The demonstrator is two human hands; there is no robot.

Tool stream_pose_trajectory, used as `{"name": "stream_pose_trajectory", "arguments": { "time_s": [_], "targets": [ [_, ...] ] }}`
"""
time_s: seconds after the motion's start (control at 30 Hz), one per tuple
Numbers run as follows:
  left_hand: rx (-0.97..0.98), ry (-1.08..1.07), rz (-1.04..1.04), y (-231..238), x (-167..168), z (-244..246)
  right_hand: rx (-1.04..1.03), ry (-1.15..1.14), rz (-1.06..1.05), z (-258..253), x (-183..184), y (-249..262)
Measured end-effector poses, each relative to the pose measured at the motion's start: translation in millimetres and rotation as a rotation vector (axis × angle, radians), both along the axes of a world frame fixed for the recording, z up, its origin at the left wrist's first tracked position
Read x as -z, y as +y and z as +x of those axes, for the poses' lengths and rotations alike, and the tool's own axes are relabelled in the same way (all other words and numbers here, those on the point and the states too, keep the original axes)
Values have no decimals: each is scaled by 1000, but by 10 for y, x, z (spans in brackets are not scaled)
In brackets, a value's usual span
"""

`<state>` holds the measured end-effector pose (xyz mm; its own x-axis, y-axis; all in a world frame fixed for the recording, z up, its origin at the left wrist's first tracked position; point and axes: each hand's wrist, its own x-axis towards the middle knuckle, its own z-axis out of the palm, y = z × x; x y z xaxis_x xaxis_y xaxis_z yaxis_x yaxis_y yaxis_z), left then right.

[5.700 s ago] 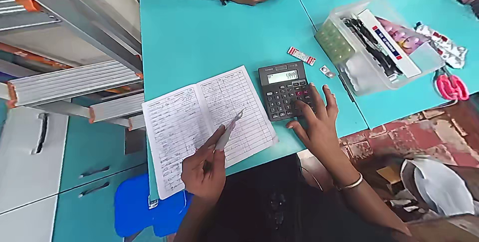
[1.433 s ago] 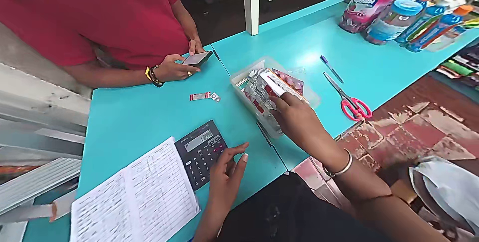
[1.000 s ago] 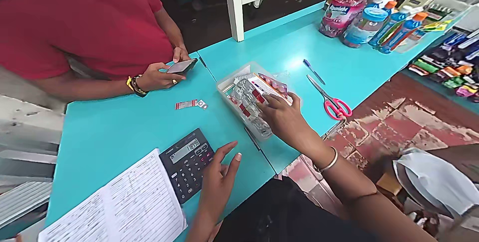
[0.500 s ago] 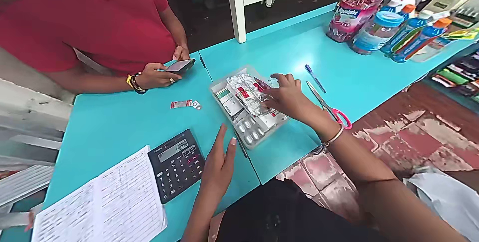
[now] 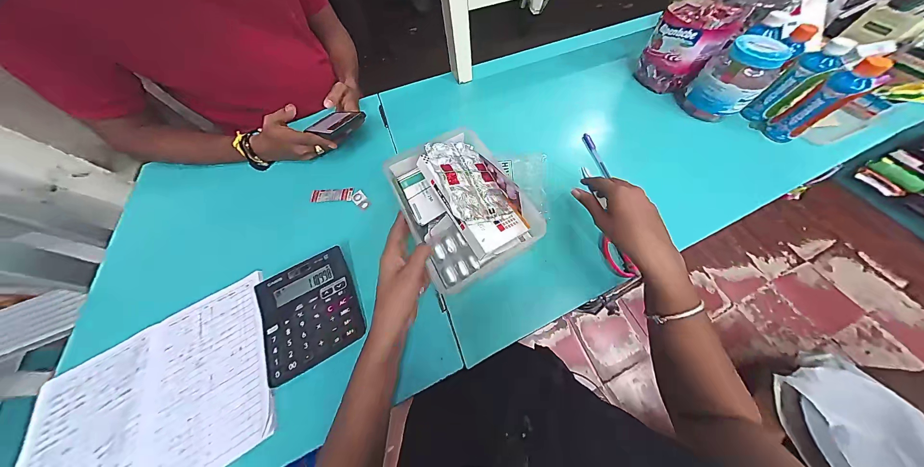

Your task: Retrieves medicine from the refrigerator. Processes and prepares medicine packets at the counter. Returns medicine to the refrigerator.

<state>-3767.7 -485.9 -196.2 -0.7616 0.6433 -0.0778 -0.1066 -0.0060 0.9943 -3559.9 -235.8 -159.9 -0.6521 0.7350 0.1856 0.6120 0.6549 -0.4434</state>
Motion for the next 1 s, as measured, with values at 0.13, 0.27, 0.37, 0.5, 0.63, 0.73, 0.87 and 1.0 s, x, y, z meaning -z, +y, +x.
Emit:
{"name": "stream_pose_trajectory", "arguments": {
  "time_s": [0.13,0.27,0.37,0.5,0.63,0.73,0.87,1.0],
  "targets": [
    [-33,-139,149,-75,-32,-85,4,-57,-104,71,182,-37],
    [-32,-204,222,-192,-101,-80,-27,-84,-163,-54,368,-87],
    [18,-178,297,-263,-179,-6,-127,189,-101,-140,450,-188],
    [46,-139,330,-294,-169,217,-471,611,-934,-139,261,-514],
    [96,-112,250,-350,-155,386,-370,798,-1233,-54,339,-691],
    [167,-95,157,-468,-192,451,-418,889,-1204,63,465,-772],
    [278,-152,86,-702,-118,487,-479,954,-1171,249,538,-1031],
    [404,-253,73,-926,18,415,-405,977,-1065,500,718,-1442]
  ]
}}
